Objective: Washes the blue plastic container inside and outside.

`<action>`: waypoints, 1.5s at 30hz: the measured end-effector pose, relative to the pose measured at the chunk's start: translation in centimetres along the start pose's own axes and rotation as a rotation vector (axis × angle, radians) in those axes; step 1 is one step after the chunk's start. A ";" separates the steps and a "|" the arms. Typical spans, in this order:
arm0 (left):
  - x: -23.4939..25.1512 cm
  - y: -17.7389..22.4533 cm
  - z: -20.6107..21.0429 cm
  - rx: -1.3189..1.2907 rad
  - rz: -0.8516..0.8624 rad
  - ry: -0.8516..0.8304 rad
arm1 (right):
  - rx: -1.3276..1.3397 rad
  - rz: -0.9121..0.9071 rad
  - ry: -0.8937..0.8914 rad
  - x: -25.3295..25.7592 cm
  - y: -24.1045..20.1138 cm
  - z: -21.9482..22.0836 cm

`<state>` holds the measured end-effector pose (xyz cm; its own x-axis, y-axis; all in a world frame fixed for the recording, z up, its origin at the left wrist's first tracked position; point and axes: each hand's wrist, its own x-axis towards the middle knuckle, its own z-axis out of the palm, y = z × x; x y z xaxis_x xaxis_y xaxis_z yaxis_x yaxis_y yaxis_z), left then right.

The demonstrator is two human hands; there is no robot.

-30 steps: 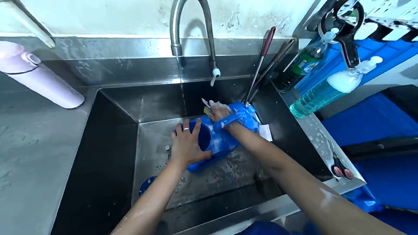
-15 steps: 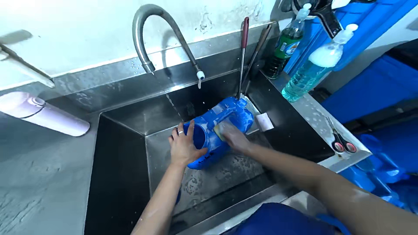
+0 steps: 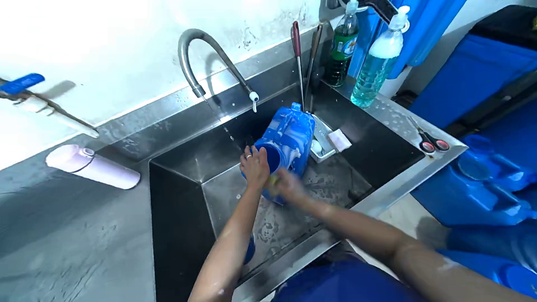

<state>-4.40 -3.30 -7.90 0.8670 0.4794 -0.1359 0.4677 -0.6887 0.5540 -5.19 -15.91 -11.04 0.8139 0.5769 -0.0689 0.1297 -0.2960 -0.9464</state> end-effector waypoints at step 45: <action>-5.8 0.0 1.7 0.287 0.282 0.279 | 0.277 0.107 -0.220 10.9 6.3 -12.4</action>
<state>-9.14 -6.96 -8.50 0.9059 0.3531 0.2337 0.2838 -0.9159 0.2839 11.53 -20.93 -13.87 0.6692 0.7129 -0.2095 -0.1324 -0.1630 -0.9777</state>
